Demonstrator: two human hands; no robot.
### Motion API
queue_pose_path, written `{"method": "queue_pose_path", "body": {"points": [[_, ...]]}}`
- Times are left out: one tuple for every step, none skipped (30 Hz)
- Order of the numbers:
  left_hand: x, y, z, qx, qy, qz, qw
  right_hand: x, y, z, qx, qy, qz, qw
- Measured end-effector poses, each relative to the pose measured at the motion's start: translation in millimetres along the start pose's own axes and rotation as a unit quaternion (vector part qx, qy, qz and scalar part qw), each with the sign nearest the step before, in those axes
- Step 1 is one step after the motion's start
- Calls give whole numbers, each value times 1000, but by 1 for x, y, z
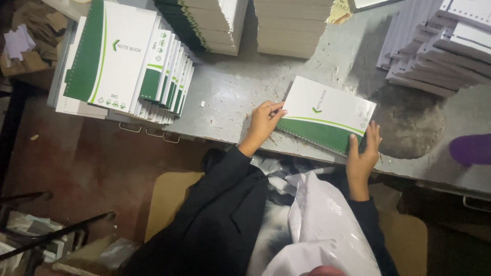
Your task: The person inserts a printed cover sheet into a spiral-bound notebook, closes it, and stacks it with others. The person repeats this process multiple times, handling notebook covers and bound pages by hand.
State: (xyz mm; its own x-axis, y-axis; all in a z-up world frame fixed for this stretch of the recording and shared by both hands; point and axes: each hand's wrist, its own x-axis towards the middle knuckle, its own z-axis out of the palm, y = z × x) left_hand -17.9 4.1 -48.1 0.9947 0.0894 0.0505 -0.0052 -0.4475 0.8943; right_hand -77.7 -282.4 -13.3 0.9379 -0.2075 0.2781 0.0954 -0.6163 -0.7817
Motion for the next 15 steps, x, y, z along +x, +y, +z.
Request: {"method": "queue_pose_path", "body": {"points": [[0,1,1,-3,0,-2,1000,0,-4,0,-4,0,2,1000],[-1,2,2,-6,1,-5,1000,-1,-8,-1,-8,1,3,1000],[-1,1,3,-6,-2,-5,1000,-1,-6,-1,-9,1,6,1000],[-1,1,5,-1,1,-1,1000,-1,-5,-1,-15,0,1,1000],[-1,0,5,4,6,4,1000,0,-4,0,-19,-2,-5,1000],[-2,2,4,5,5,3,1000,-2,-4,0,-19,-2,-4,1000],[-3,4,3,12,0,-2,1000,-2,-3,0,-26,-3,-6,1000],[-3,6,2,18,-5,-7,1000,-2,-3,0,-34,-5,-8,999],[-4,9,2,18,-6,-8,1000,-2,-2,0,-35,-6,-7,999],[-4,11,1,17,-9,-11,1000,-2,-1,0,-34,-3,-8,999],[-5,14,-1,16,-11,-13,1000,-2,0,2,-33,-1,-8,999],[-5,13,-1,16,-11,-14,1000,-3,0,1,-33,-2,-8,999],[-5,12,0,16,-11,-16,1000,-3,-1,1,-37,-2,-9,999],[-5,12,1,16,-11,-17,1000,-3,-1,1,-40,-3,-10,999],[-4,10,1,16,-12,-17,1000,-3,0,1,-41,-2,-10,999]]}}
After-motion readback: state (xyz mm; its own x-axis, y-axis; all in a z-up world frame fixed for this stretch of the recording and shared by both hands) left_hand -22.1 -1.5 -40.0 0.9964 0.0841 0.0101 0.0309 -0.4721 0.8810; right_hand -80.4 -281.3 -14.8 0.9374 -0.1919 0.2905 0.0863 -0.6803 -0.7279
